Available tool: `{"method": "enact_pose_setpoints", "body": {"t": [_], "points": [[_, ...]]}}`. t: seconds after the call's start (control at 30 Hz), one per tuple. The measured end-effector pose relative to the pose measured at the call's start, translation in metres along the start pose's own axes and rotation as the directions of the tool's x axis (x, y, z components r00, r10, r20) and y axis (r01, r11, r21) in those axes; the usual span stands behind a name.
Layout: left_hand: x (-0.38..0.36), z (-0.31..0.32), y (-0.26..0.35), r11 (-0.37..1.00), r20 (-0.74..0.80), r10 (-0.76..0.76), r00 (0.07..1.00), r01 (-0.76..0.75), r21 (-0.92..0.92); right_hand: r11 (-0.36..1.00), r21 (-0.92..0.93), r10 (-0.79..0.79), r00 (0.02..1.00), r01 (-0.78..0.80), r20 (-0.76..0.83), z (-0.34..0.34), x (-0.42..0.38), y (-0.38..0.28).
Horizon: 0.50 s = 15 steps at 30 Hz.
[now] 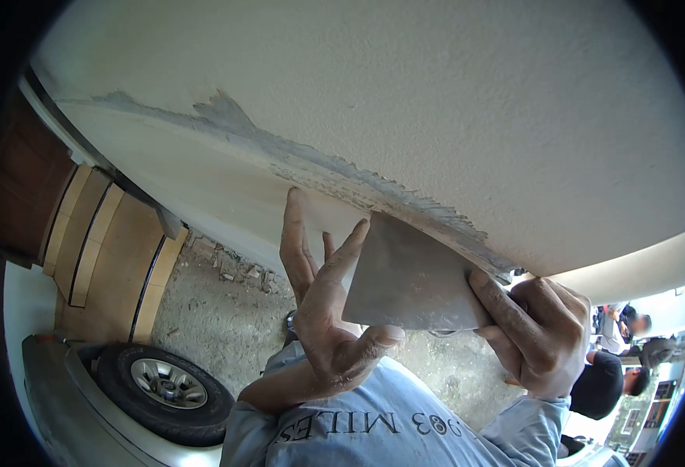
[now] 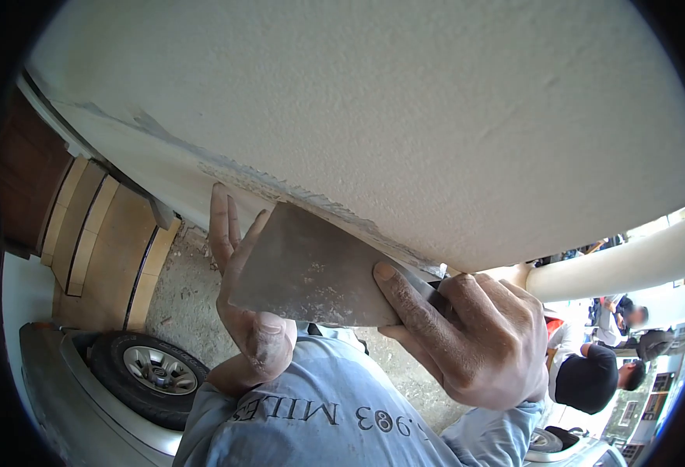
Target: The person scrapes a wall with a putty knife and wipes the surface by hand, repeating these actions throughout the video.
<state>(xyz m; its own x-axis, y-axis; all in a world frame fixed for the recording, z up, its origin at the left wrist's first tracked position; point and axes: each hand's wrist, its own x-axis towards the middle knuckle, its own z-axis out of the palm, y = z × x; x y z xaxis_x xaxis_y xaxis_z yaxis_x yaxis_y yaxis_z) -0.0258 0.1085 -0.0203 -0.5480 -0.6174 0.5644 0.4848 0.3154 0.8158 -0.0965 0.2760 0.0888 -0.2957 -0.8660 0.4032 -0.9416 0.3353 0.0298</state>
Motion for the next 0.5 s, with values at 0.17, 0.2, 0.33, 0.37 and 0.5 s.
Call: {"method": "enact_pose_setpoints", "body": {"t": [0.17,0.2,0.33,0.37,0.5], "points": [[-0.0009,0.0020,0.0031,0.997,-0.003,0.073,0.997,-0.073,0.005,0.998,0.057,-0.035,0.998,0.038,-0.046,0.0024,-0.0096,0.0050],[0.0000,0.0037,0.0029,0.997,-0.004,0.081,0.997,-0.081,0.001,0.998,0.057,-0.029,0.999,0.031,-0.038,0.0018,-0.0102,0.0051],[-0.0029,0.0047,-0.0025,0.998,0.001,0.056,0.998,-0.056,-0.027,0.999,0.046,-0.006,1.000,0.006,-0.005,-0.0015,-0.0109,0.0057],[-0.0038,0.0047,-0.0036,0.998,0.002,0.053,0.999,-0.053,-0.022,0.999,0.042,-0.005,1.000,0.005,0.003,-0.0018,-0.0105,0.0065],[-0.0029,0.0057,-0.0040,0.995,-0.007,0.102,0.995,-0.102,0.011,0.998,0.065,0.016,1.000,-0.016,0.009,-0.0024,-0.0114,0.0059]]}}
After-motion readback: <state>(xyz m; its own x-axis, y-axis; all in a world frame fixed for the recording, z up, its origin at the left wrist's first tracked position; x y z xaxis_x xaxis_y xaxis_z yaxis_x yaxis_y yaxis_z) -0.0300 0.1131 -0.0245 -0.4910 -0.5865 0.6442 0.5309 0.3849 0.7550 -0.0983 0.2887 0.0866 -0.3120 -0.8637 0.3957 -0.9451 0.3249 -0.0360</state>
